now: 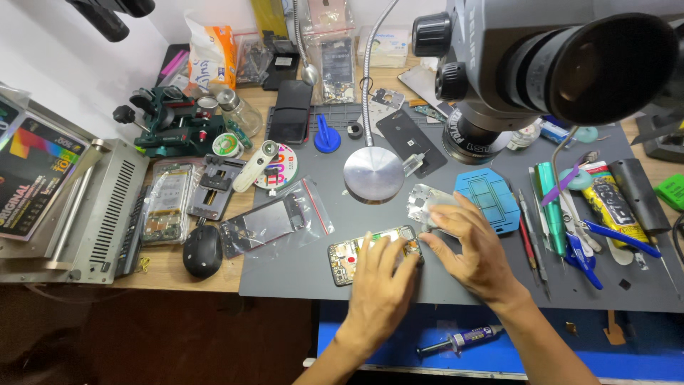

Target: The person works on a disassembled smartphone motherboard on a cluttered workbench. They connect a charging cable, use a screwdriver to adjust components, and handle a small plastic bag containing parts. The person also picks up and places a black smartphone on the desk.

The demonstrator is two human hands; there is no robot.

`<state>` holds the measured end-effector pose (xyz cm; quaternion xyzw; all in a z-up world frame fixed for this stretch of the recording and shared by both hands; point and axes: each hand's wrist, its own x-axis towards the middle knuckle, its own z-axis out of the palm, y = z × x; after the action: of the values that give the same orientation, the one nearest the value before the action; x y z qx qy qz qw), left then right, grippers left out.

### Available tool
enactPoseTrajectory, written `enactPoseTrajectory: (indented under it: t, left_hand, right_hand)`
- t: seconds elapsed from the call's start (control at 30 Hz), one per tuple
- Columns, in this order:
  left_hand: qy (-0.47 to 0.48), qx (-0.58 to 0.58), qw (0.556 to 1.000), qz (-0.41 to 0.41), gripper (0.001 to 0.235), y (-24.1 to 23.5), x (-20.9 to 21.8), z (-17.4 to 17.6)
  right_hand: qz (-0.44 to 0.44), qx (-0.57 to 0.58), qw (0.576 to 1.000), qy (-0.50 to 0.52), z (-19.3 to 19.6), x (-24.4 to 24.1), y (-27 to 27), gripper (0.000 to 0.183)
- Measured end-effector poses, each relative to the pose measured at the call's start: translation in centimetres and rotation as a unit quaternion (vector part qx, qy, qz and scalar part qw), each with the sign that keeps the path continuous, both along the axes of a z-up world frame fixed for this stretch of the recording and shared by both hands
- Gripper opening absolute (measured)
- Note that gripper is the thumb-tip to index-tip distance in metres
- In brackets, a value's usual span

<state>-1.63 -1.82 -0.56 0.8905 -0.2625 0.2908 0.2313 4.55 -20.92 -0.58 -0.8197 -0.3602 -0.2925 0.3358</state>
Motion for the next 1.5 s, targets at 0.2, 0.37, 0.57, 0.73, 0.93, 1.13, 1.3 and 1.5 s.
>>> enactPoseTrajectory:
  t: [0.2, 0.37, 0.57, 0.73, 0.93, 1.13, 1.3, 1.5]
  left_hand:
    - [0.06, -0.013, 0.998, 0.031, 0.034, -1.6, -2.2, -2.0]
    - [0.078, -0.056, 0.995, 0.018, 0.034, -1.6, -2.4, -2.0]
    - [0.076, -0.053, 0.995, 0.02, 0.034, -1.7, -2.3, -2.1]
    - [0.083, -0.028, 0.996, 0.022, 0.034, -1.7, -1.9, -1.8]
    - [0.083, -0.022, 0.996, 0.025, 0.037, -1.5, -1.7, -1.5]
    - [0.071, -0.016, 0.997, 0.006, 0.042, -1.5, -1.6, -2.6]
    - [0.076, -0.013, 0.997, 0.014, 0.035, -1.3, -1.5, -2.8]
    - [0.057, -0.029, 0.998, 0.004, 0.031, -1.2, -1.4, -1.7]
  right_hand:
    - [0.011, -0.004, 1.0, 0.015, 0.1, 0.0, 0.1, 0.05]
    - [0.051, -0.003, 0.998, 0.041, -0.4, 0.2, 0.0, 0.049]
    - [0.044, -0.019, 0.998, 0.051, -2.8, 0.1, -1.0, 0.053]
    - [0.014, -0.022, 0.998, 0.049, -3.1, -0.1, -1.3, 0.056]
    - [0.026, -0.025, 0.998, 0.042, -3.3, -0.1, -1.0, 0.055]
    - [0.035, 0.022, 0.996, 0.073, -1.5, -1.2, 0.1, 0.047]
    - [0.009, 0.138, 0.99, -0.018, 2.8, -4.3, -2.4, 0.036]
    - [-0.432, -0.029, 0.895, 0.107, 2.1, -1.3, -16.9, 0.034]
